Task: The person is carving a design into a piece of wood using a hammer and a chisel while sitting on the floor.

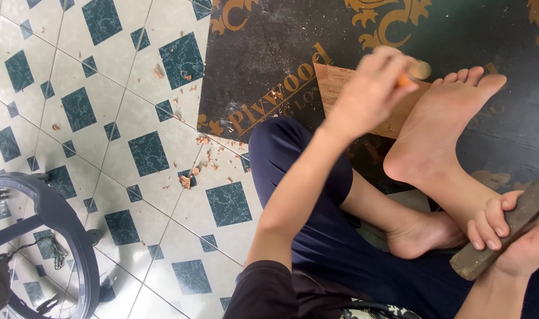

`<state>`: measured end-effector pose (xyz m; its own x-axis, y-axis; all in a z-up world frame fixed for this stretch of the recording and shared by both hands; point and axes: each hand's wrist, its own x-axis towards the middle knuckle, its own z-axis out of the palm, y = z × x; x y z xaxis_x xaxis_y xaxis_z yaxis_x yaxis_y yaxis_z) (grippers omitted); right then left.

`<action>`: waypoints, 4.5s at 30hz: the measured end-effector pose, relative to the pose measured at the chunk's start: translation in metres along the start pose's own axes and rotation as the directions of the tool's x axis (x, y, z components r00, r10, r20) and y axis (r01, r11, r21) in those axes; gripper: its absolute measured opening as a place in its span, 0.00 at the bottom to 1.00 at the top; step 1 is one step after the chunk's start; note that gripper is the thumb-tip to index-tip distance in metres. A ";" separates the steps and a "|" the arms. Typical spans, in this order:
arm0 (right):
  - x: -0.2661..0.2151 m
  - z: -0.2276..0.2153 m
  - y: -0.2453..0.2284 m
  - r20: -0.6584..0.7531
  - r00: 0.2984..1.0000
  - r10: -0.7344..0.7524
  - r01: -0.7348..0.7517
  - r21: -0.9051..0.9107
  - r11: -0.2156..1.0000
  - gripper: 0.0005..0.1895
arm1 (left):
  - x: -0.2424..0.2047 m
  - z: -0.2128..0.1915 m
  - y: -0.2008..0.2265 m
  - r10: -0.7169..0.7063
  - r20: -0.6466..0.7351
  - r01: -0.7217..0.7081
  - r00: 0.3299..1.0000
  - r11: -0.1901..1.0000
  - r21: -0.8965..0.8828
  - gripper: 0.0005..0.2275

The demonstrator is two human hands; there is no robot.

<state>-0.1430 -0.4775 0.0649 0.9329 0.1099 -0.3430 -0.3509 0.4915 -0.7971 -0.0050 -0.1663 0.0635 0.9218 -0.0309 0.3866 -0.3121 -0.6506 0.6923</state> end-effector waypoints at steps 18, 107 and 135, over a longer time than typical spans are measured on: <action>-0.013 0.024 -0.005 0.002 1.000 -0.018 0.018 0.015 1.000 0.22 | -0.014 -0.068 -0.027 -0.263 -0.040 0.232 0.964 0.904 -0.359 0.11; 0.038 0.206 -0.057 0.178 0.860 0.479 -0.221 -0.716 0.662 0.22 | -0.043 -0.051 -0.017 -0.280 -0.345 0.247 0.896 0.959 -0.136 0.15; 0.038 0.213 -0.063 0.133 0.870 0.475 -0.212 -0.768 0.604 0.24 | -0.035 -0.055 -0.010 -0.251 -0.352 0.235 0.902 0.968 -0.088 0.11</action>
<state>-0.0683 -0.3198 0.2081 0.6554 0.4442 -0.6108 -0.4721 -0.3903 -0.7904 -0.0466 -0.1167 0.0763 0.8284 0.4028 0.3892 -0.1055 -0.5703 0.8147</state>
